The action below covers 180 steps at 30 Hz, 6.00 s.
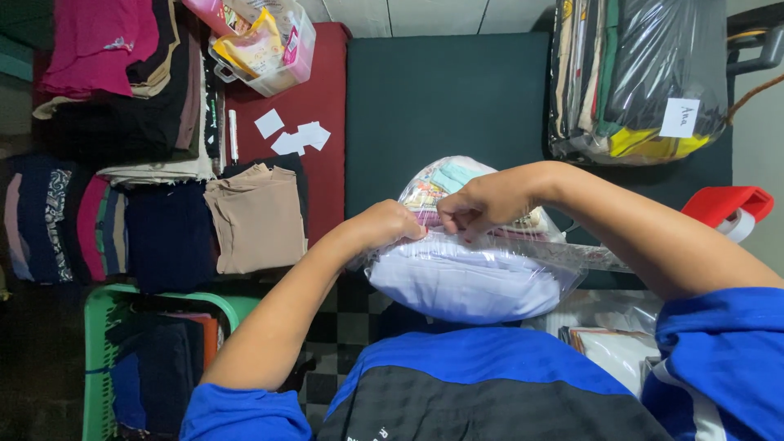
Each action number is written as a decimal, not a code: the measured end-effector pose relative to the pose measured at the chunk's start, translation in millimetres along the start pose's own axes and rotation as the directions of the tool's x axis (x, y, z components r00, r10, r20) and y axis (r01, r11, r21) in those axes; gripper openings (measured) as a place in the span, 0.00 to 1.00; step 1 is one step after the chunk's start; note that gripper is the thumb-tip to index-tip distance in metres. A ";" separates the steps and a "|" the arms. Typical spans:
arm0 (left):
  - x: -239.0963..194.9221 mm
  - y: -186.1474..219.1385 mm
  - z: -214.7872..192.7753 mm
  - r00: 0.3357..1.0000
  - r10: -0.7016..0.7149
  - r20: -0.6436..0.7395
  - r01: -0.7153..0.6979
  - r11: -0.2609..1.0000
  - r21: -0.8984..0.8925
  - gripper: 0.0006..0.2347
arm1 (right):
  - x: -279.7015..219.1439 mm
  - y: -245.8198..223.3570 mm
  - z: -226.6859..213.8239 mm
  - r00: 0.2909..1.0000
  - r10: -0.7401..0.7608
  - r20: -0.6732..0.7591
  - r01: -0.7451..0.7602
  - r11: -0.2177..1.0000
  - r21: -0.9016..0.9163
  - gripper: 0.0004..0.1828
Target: Packing folded laundry into a plastic bag and sealing it with tape.
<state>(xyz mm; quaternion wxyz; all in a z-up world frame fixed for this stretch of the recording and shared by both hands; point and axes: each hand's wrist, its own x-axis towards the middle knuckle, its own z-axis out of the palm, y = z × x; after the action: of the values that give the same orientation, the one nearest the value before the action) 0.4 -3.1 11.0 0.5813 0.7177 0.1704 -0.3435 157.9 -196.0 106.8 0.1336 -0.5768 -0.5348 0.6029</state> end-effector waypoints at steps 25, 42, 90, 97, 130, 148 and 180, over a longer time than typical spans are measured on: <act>2.6 -5.1 -5.2 1.000 0.015 -0.008 -0.015 0.999 0.048 0.11 | -21.0 54.0 40.6 0.746 0.012 -0.666 -0.258 0.927 -0.272 0.31; 1.6 2.9 -7.6 0.997 -0.071 -0.020 0.070 0.995 -0.072 0.06 | -5.0 63.5 72.2 0.547 -0.164 -0.821 -0.279 0.889 -0.364 0.46; -6.0 -29.8 -55.8 0.890 -0.455 0.012 0.444 0.862 -0.245 0.16 | -231.5 564.5 362.7 0.312 0.938 -0.152 0.711 -0.125 0.692 0.16; -14.0 -10.4 -43.5 0.891 -0.454 0.022 0.441 0.851 -0.284 0.17 | -216.9 516.2 375.2 0.163 0.955 -0.247 0.896 -0.039 0.441 0.12; -30.3 29.6 -5.7 0.972 -0.234 -0.012 0.218 0.923 -0.318 0.10 | -261.9 275.8 216.1 -0.303 0.239 -0.922 0.198 0.963 0.185 0.05; -36.8 39.5 -0.8 0.985 -0.172 -0.032 0.164 0.969 -0.183 0.09 | -67.7 48.2 13.8 0.997 0.079 -0.023 -0.081 0.993 -0.081 0.08; -31.0 29.2 -0.9 0.989 -0.133 -0.068 0.121 0.979 -0.163 0.07 | -62.9 143.7 94.0 0.632 -0.012 -0.775 -0.047 0.997 -0.053 0.33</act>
<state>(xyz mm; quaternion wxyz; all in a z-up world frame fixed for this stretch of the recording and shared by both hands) -2.4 -5.3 53.4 0.6062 0.6699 0.2653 -0.3368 163.4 -347.4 4.5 0.3245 -0.7889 -0.4405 0.2798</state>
